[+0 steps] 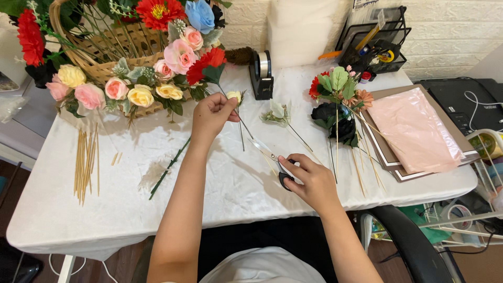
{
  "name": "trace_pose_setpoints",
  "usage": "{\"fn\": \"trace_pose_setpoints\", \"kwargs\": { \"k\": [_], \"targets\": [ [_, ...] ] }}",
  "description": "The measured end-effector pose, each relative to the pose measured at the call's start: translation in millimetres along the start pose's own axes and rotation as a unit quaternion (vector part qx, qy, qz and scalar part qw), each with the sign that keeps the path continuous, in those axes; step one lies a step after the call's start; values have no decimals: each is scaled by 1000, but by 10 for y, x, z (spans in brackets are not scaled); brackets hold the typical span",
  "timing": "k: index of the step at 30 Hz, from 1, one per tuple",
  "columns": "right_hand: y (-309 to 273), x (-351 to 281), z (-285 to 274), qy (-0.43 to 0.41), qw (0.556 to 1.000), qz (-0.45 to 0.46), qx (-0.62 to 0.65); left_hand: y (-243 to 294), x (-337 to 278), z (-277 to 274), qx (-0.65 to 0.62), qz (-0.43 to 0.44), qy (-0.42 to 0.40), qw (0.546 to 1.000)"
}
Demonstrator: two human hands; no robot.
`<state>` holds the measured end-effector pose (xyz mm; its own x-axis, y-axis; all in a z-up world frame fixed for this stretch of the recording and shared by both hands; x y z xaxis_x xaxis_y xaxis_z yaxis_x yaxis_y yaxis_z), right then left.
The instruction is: The person trims the ends of wooden skewers and stems of artificial flowers using shears, then attaches the flower heads to the skewers.
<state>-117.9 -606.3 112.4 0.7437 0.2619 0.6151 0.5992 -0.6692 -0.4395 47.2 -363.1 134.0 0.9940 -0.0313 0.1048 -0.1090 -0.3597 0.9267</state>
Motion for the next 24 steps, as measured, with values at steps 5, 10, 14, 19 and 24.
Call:
{"fn": "trace_pose_setpoints", "kwargs": {
  "k": [5,10,14,19,24],
  "targets": [
    [89,-104,101,-21,1000,0,-13,-122,41,35,-25,14,4,1000],
    [152,-177,156,-19,1000,0,-7,-134,13,18,-61,-5,11,998],
    [166,-202,199,-15,998,17,53,-104,-17,44,-82,17,19,996],
    [167,-252,283,3,979,70,192,-133,-63,163,-100,56,25,993],
    [101,-201,265,36,948,94,302,-16,-393,334,-130,92,16,987]
  ]
}}
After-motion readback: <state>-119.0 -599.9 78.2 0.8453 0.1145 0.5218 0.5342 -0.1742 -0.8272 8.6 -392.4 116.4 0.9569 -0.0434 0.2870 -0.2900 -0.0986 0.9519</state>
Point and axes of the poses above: each hand's wrist, its own x-axis towards the middle knuckle, its own z-axis out of the palm, y = z × x, the point moved 5 cm from there along x, towards the middle knuckle, and after that the axes turned 14 degrees about x, right-handed, at the moved point
